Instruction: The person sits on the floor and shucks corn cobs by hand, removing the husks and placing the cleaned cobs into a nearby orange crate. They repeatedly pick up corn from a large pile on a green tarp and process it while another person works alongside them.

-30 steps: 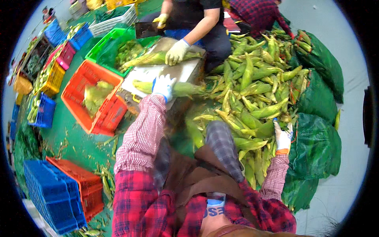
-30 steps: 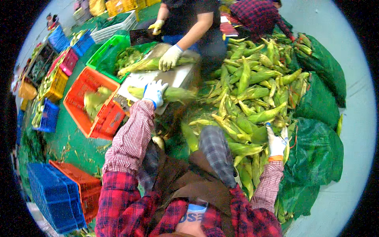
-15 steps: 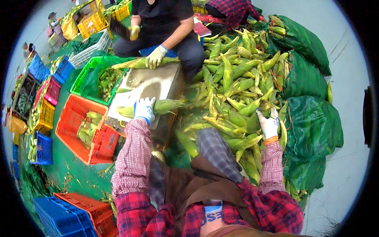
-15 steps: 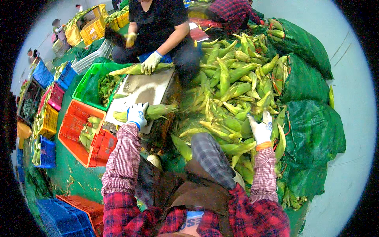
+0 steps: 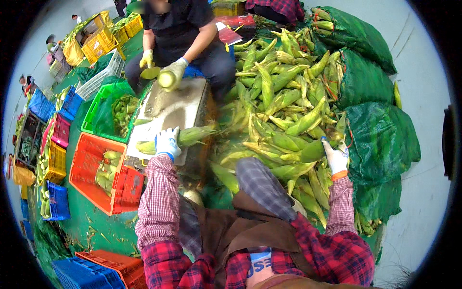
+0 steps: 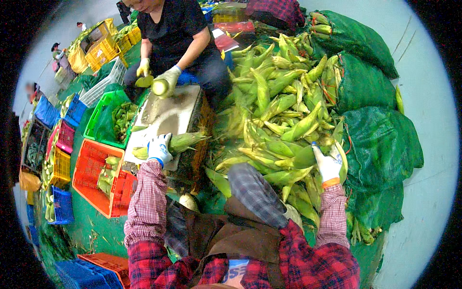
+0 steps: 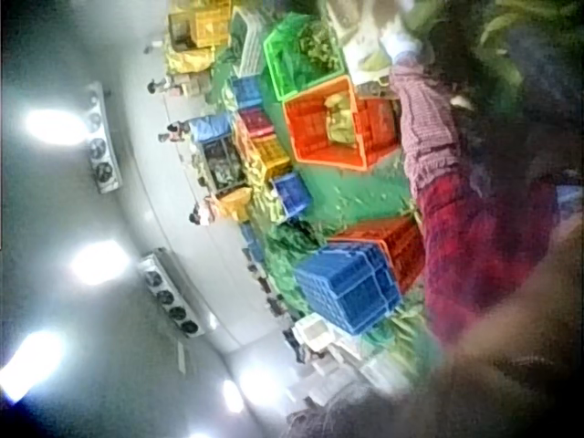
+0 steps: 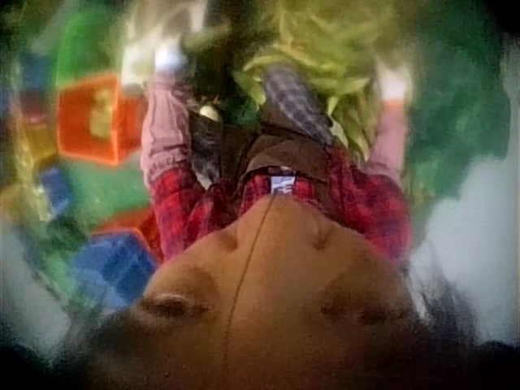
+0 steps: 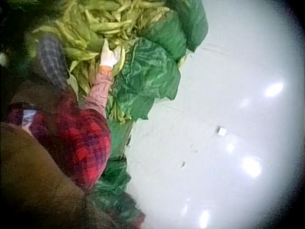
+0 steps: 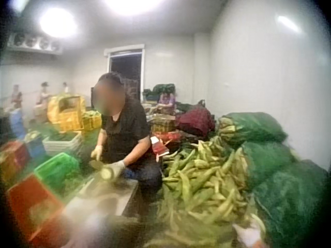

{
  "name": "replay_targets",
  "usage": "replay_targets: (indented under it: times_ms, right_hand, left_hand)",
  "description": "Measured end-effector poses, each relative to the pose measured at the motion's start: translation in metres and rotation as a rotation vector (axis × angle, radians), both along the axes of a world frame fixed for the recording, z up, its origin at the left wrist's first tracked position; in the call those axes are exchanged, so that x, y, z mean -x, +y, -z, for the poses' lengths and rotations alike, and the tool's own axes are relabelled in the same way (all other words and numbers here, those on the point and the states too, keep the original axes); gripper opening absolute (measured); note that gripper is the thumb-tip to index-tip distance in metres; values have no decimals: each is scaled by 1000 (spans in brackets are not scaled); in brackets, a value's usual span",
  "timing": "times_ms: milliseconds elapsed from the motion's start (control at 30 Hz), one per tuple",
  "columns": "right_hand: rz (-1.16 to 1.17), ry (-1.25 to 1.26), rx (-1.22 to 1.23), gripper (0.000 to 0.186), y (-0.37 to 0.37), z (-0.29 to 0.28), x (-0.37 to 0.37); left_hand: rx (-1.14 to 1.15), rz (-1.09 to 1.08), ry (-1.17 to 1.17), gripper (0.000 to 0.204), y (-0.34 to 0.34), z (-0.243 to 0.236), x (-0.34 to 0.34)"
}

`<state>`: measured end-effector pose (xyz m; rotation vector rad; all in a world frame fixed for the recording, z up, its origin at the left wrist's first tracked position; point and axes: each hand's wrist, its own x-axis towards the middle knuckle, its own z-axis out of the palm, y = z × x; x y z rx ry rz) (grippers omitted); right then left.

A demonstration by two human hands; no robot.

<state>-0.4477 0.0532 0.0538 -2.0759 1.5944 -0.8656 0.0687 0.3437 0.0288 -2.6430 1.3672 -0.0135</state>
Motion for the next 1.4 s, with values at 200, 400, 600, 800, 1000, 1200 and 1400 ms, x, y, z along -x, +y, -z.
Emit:
replay_targets:
  times_ms: [200, 400, 600, 800, 1000, 1200, 1400]
  right_hand:
    - [72, -521, 32, 41, 3, 55, 53]
    - [-7, -556, -109, 33, 35, 40, 47]
    - [-122, -958, -256, 35, 45, 41, -16]
    - [-166, -1063, -343, 39, 71, 44, -100]
    - [-350, -1140, -641, 40, 124, 16, -186]
    - [-691, -962, -965, 46, 90, 53, -181]
    - [-251, -130, -459, 57, 35, 164, -79]
  left_hand:
    - [-9, -9, -23, 74, 0, 2, -1]
    - [-62, -44, -29, 72, -6, -13, 5]
    - [487, -41, -400, 73, -6, -36, -10]
    - [880, 531, -41, 83, -27, -72, 81]
    - [558, 706, 270, 94, -37, -59, 133]
    - [542, 504, 3, 89, -31, -55, 101]
    - [395, 298, -23, 84, -8, -32, 30]
